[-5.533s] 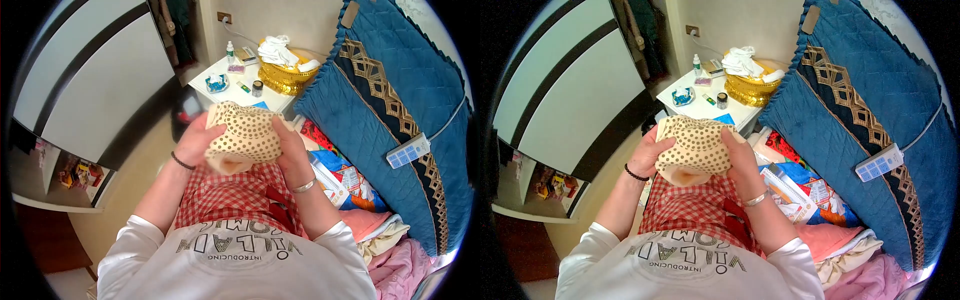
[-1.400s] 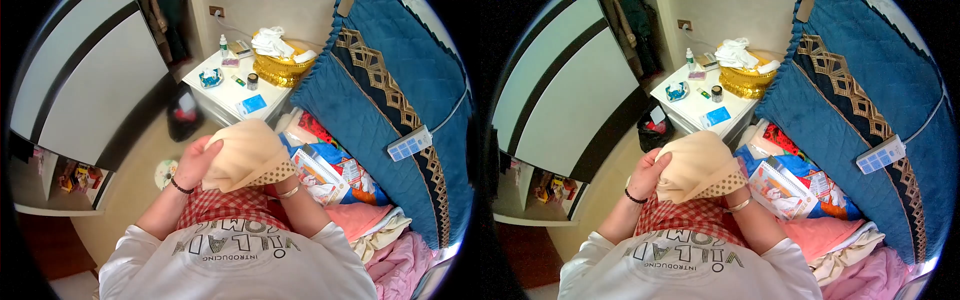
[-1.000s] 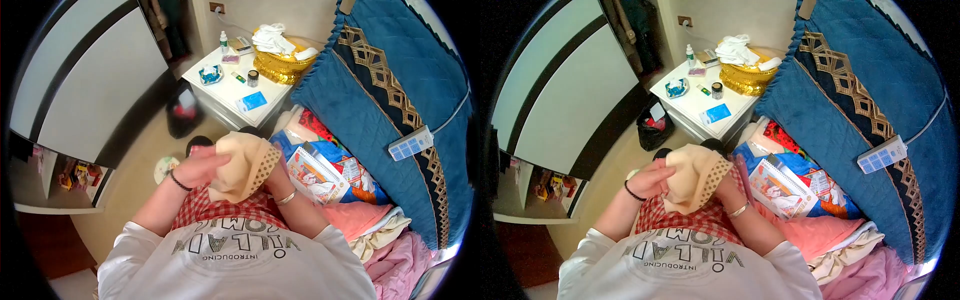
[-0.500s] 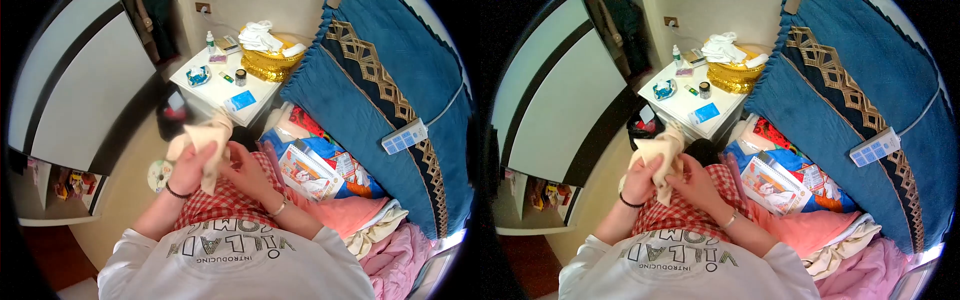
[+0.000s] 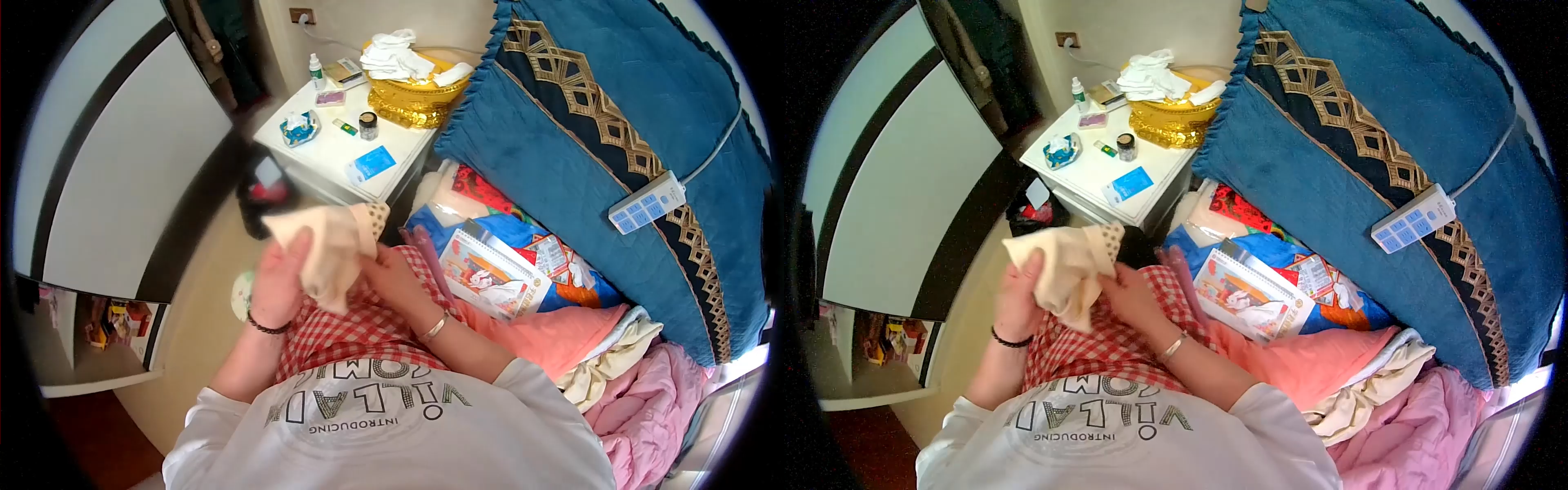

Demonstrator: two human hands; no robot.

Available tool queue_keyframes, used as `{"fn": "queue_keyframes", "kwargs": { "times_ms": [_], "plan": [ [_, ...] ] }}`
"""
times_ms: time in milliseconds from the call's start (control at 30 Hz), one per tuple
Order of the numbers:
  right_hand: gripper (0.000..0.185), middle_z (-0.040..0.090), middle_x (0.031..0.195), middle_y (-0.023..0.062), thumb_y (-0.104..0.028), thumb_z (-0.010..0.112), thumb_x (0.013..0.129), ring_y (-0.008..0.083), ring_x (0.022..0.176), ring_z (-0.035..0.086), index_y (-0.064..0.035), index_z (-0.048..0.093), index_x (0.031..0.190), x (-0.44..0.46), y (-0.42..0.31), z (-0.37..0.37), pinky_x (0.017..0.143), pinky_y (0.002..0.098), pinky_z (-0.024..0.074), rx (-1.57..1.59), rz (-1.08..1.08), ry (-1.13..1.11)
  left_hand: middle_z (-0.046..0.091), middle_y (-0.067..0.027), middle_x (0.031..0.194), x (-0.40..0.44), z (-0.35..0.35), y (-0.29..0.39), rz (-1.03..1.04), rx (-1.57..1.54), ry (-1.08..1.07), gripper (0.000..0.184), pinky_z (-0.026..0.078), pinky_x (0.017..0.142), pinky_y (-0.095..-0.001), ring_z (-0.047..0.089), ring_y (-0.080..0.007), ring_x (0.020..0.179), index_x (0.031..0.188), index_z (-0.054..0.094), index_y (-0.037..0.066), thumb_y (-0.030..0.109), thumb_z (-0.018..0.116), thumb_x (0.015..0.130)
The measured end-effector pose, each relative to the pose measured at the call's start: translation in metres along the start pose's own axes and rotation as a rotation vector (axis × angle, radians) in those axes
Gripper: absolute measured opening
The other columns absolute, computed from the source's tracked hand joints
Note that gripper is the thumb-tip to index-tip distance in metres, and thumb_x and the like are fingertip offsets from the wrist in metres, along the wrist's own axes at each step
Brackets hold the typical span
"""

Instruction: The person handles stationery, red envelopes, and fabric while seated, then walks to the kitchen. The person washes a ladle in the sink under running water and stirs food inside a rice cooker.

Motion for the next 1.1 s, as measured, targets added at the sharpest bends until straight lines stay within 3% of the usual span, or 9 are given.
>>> {"fn": "queue_keyframes", "kwargs": {
  "times_ms": [33,100,333,567,767,833,900,1033,1100],
  "plan": [
    [0.033,0.062,0.1,0.0086,-0.023,0.054,0.088,0.0176,0.089,0.059,0.0012,0.054,0.111,0.001,-0.004,-0.006,0.08,0.0298,0.0465,-0.002,0.001,0.004,0.061,-0.0077,0.106,0.003,-0.002,0.007,0.057,-0.019,0.074,0.029,0.048,0.081,-0.0283,0.059,-0.0149,0.094,0.115,0.052,0.001,0.018,0.053,0.091],
    [0.027,0.062,0.102,0.0069,-0.017,0.049,0.09,0.0176,0.09,0.059,-0.0002,0.056,0.11,0.0,-0.014,-0.02,0.079,0.0304,0.0469,0.583,0.01,0.061,0.06,-0.01,0.107,0.008,-0.007,0.024,0.074,-0.03,0.078,0.03,0.048,0.083,-0.0314,0.059,-0.0174,0.095,0.114,0.051,0.0,0.02,0.052,0.091],
    [0.035,0.058,0.112,0.0125,-0.024,0.05,0.091,0.0211,0.098,0.058,0.0026,0.052,0.114,-0.008,-0.03,-0.041,0.085,0.032,0.0465,0.996,-0.013,-0.195,0.062,-0.0113,0.105,0.017,-0.037,0.023,0.035,0.107,0.136,0.028,0.049,0.081,-0.0304,0.061,-0.0183,0.093,0.108,0.055,-0.001,0.021,0.05,0.092],
    [0.041,0.059,0.109,0.013,-0.03,0.05,0.092,0.0208,0.096,0.06,0.0043,0.051,0.113,-0.013,-0.045,-0.041,0.083,0.0319,0.0481,0.878,0.078,-0.004,0.057,-0.0132,0.114,0.021,-0.034,0.03,-0.23,-0.229,-0.122,0.034,0.045,0.089,-0.0332,0.056,-0.0217,0.103,0.116,0.049,-0.004,0.017,0.052,0.09],
    [0.037,0.059,0.109,0.0123,-0.032,0.05,0.091,0.0203,0.096,0.058,0.0009,0.053,0.109,0.001,-0.074,-0.059,0.083,0.0326,0.0471,0.847,-0.11,0.114,0.057,-0.0134,0.114,0.049,-0.031,0.025,-0.256,-0.091,-0.256,0.034,0.045,0.09,-0.0331,0.056,-0.0202,0.104,0.118,0.048,-0.003,0.015,0.053,0.089],
    [0.032,0.06,0.107,0.0121,-0.027,0.051,0.091,0.0205,0.094,0.058,0.0006,0.055,0.107,-0.005,-0.085,-0.078,0.082,0.0328,0.0467,0.871,-0.11,0.053,0.059,-0.0123,0.111,0.056,-0.026,0.04,-0.081,-0.153,-0.327,0.029,0.045,0.09,-0.0345,0.058,-0.0202,0.103,0.115,0.051,0.002,0.016,0.052,0.09],
    [0.028,0.062,0.102,0.0114,-0.021,0.051,0.088,0.0177,0.089,0.059,0.0017,0.056,0.104,-0.018,-0.098,-0.089,0.075,0.0296,0.0477,0.785,-0.426,0.063,0.058,-0.0138,0.111,0.048,-0.012,0.056,0.07,-0.154,-0.305,0.03,0.044,0.092,-0.0373,0.057,-0.0225,0.103,0.114,0.05,0.0,0.015,0.053,0.089],
    [0.026,0.063,0.097,0.0081,-0.012,0.051,0.085,0.0115,0.083,0.059,0.0039,0.057,0.105,-0.063,-0.078,-0.107,0.064,0.0219,0.0451,0.505,-0.322,0.069,0.058,-0.0136,0.112,0.02,-0.029,0.033,0.047,-0.004,-0.551,0.031,0.044,0.091,-0.0353,0.056,-0.0219,0.105,0.115,0.051,-0.003,0.005,0.056,0.085],
    [0.027,0.063,0.097,0.006,-0.01,0.052,0.085,0.0086,0.081,0.058,0.0033,0.057,0.108,-0.073,-0.017,-0.127,0.063,0.02,0.0444,0.376,-0.092,0.042,0.063,-0.0081,0.101,0.005,-0.052,-0.002,-0.231,0.242,-0.643,0.032,0.047,0.083,-0.0282,0.057,-0.0134,0.095,0.113,0.054,-0.002,0.005,0.062,0.082]
  ]
}}
Point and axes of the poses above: each hand's wrist, its own x-axis towards the middle knuckle, its own z-axis out of the palm, y = z × x, the point moved 1 cm from there along x, towards the middle knuckle
